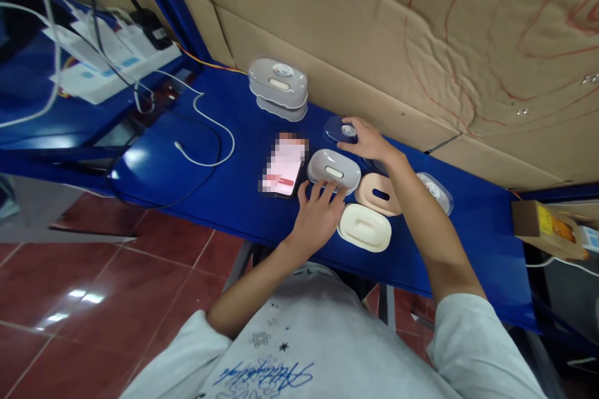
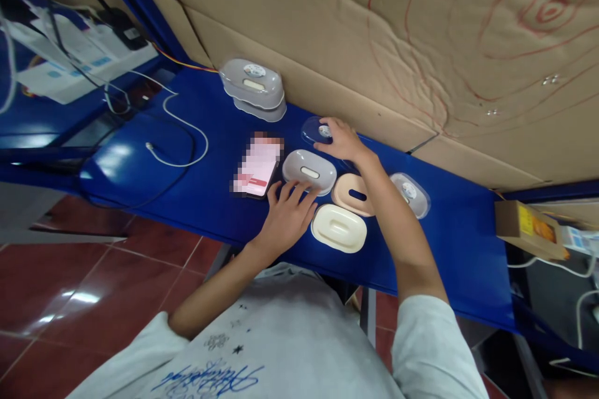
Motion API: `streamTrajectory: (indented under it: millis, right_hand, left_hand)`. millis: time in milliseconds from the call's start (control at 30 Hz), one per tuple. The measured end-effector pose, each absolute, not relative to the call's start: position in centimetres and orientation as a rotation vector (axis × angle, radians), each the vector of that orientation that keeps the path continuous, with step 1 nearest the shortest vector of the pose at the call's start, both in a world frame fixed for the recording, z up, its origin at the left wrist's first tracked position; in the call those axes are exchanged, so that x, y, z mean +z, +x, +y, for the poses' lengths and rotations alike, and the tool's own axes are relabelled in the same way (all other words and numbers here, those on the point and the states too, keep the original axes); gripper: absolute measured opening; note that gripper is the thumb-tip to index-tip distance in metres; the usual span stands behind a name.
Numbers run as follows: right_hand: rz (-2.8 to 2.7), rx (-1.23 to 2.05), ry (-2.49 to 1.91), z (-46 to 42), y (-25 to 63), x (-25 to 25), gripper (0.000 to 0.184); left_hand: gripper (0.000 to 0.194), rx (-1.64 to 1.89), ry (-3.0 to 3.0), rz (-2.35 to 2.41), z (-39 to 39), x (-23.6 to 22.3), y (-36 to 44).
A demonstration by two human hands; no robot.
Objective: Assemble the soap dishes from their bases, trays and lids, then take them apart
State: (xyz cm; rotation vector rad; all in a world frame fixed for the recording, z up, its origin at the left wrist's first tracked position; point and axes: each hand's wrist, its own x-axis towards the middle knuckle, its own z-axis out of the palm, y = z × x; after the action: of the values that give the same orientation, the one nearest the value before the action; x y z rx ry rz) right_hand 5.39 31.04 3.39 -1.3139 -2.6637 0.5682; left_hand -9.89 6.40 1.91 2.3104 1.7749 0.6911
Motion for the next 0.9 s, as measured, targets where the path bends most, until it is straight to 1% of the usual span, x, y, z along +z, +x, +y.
streamTrajectory:
  millis: [67,133,200,233,333,367,400,467,533,600,667,733,800,900]
  right_hand:
    - [-2.663,0.548,-1.346,29.9,5.3,3.9,0.081]
    - [-2.636,0.483,-1.342,27.7,5.3,4.7,0.075]
    - [-2.633,0.481,-1.241,24.5,5.4,5.5,0.07]
    - [-2.66,0.518,-1.162,22.8,5.5,5.8,0.071]
    - [-2.814,0.639,-0.992,18.2,5.6,5.9,0.09]
    - [-2.855,0.64,-0.976,17.2,5.6,5.7,0.094]
    - [-2.874,0.623,-0.981,16.6,5.6,5.4,0.094]
    - [-2.843,0.602,-1.017,16.1,5.5,5.2,0.087]
    - [-2.745,0.654,-1.023,16.0,5.4,5.5,0.081]
    - [-2.645,0.785,-0.964,15.6,5.5,6.2,0.08]
    - [-2.602,0.977,-0.879,14.8,5.6,7.1,0.081]
    - [-2.587,1.14,-0.821,14.0,5.7,7.7,0.082]
    - [-2.562,1.252,-0.811,13.7,6.1,7.9,0.079]
    - [-2.459,1.385,-0.832,14.6,6.6,7.7,0.066]
  left_hand:
    - [0.037,0.722,2.33,1.769,5.2,1.7,-9.9]
    - [0.037,0.774,2.353,1.747,4.2,1.6,-10.1]
    - [0.039,0.893,2.339,1.71,3.3,1.4,-10.6]
    - [0.039,0.983,2.302,1.688,2.9,1.4,-10.9]
    - [0.037,1.271,2.062,1.629,1.8,1.1,-12.2]
    - [0.036,1.339,1.968,1.613,1.5,1.0,-12.5]
    - [0.036,1.392,1.875,1.598,1.3,0.8,-12.7]
    - [0.043,1.467,1.681,1.559,1.0,0.3,-13.0]
    - [0.056,1.527,1.456,1.476,0.9,-0.3,-12.9]
    - [0.072,1.575,1.246,1.333,0.9,-0.7,-12.6]
    - [0.084,1.594,1.114,1.206,1.1,-0.7,-12.5]
    - [0.087,1.567,1.068,1.161,1.3,-0.4,-12.5]
    - [0.085,1.502,1.065,1.19,1.4,-0.1,-12.6]
    - [0.092,1.4,1.106,1.263,1.0,-0.1,-13.0]
